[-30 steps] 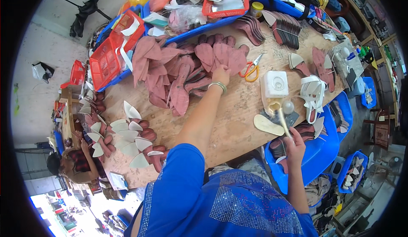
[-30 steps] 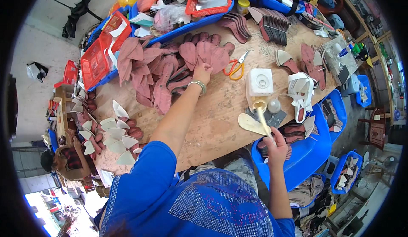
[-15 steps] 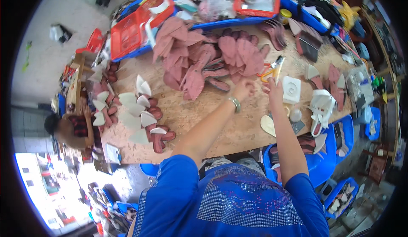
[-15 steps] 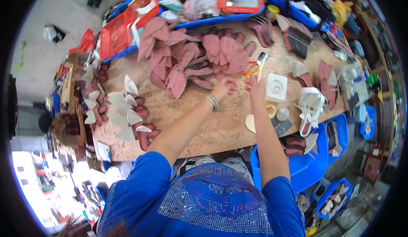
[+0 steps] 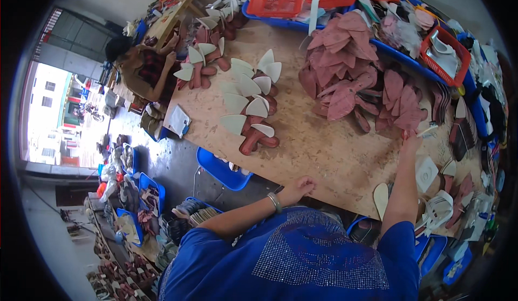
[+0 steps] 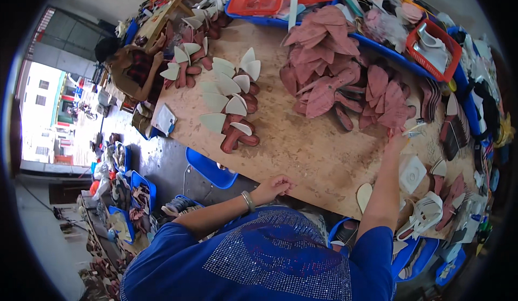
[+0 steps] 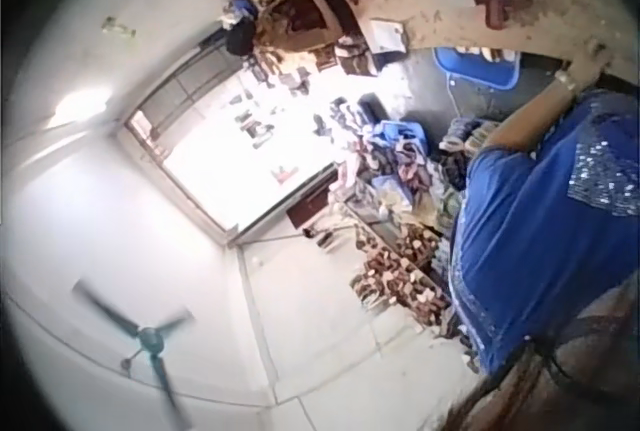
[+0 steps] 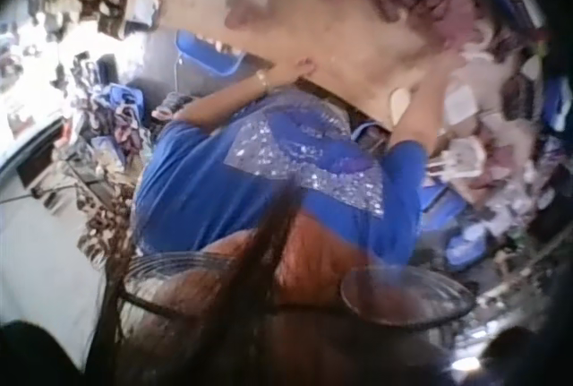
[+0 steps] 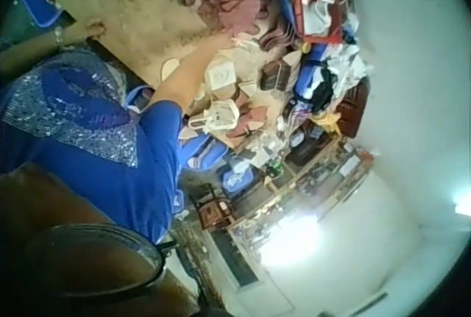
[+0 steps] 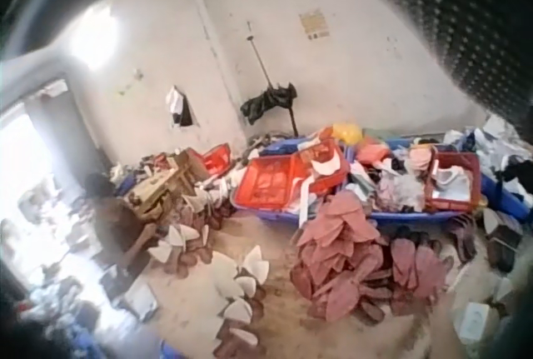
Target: The person applies adhesive to the sole of a slipper using a brush and then presses a white insole onto it. They repeat this process for multiple slippers, picking them from a pile and placing the finished units on the table.
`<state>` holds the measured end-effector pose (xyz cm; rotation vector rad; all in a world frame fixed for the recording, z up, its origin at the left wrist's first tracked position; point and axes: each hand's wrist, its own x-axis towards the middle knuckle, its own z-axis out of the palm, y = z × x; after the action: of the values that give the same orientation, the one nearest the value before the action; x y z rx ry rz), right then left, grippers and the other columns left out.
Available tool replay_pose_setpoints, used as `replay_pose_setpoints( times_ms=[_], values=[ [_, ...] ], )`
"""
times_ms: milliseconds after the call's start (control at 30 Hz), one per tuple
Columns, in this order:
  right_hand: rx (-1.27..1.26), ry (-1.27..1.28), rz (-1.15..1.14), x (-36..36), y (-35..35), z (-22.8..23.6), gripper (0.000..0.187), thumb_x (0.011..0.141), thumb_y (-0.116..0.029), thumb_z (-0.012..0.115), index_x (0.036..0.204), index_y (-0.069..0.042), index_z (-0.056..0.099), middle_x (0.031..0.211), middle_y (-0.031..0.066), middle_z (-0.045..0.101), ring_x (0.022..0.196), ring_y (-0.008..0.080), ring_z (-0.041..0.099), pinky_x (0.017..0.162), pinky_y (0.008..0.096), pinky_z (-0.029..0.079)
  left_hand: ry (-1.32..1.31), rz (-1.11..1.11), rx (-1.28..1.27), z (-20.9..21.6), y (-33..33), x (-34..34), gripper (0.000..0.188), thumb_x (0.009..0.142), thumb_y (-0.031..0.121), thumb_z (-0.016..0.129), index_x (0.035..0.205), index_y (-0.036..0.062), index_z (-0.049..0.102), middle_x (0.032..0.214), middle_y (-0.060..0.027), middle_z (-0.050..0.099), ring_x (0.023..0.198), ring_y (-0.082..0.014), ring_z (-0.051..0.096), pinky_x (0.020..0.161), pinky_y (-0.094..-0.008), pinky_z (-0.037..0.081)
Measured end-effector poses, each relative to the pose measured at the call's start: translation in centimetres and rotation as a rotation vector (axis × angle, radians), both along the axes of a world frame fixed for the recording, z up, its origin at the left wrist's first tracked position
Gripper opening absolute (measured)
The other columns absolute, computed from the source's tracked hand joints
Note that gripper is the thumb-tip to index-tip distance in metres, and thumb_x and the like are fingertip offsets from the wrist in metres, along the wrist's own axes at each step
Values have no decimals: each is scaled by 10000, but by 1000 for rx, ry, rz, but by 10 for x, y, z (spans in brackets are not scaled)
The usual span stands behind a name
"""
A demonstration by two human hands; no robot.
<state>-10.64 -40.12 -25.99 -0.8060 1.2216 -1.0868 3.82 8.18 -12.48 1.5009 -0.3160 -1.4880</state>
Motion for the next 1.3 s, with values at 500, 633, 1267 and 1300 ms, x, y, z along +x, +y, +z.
replay_pose_setpoints(
  times_ms=[500,633,1267,1300],
  values=[
    [36,-98,471,-43,192,241,233,809,-14,678,1015,-93,603,872,20,630,714,105,581,602,238,451,-1375,-267,-620,73,-182,50,969,713,176,772,1479,20,198,1528,-220,212,1406,-353,253,1138,-446,249],
    [314,-330,520,-53,246,253,184,853,-97,680,1028,-82,622,830,-9,628,704,81,580,598,229,450,-1175,-657,-853,45,-185,53,701,763,103,717,1391,80,407,1334,-160,501,1229,-334,475,1007,-428,402],
    [-503,1470,384,-227,226,116,186,859,-290,618,962,-173,719,754,125,639,680,310,655,618,420,537,514,-278,134,40,-107,-47,370,953,275,500,1227,29,478,1050,-153,647,854,-232,650,761,-350,550],
    [-495,1510,423,-223,220,117,175,856,-285,621,944,-169,718,761,133,646,683,316,658,615,427,537,506,-273,141,40,-105,-50,370,956,281,494,1222,24,483,1046,-154,648,855,-230,650,757,-348,549]
  ],
)
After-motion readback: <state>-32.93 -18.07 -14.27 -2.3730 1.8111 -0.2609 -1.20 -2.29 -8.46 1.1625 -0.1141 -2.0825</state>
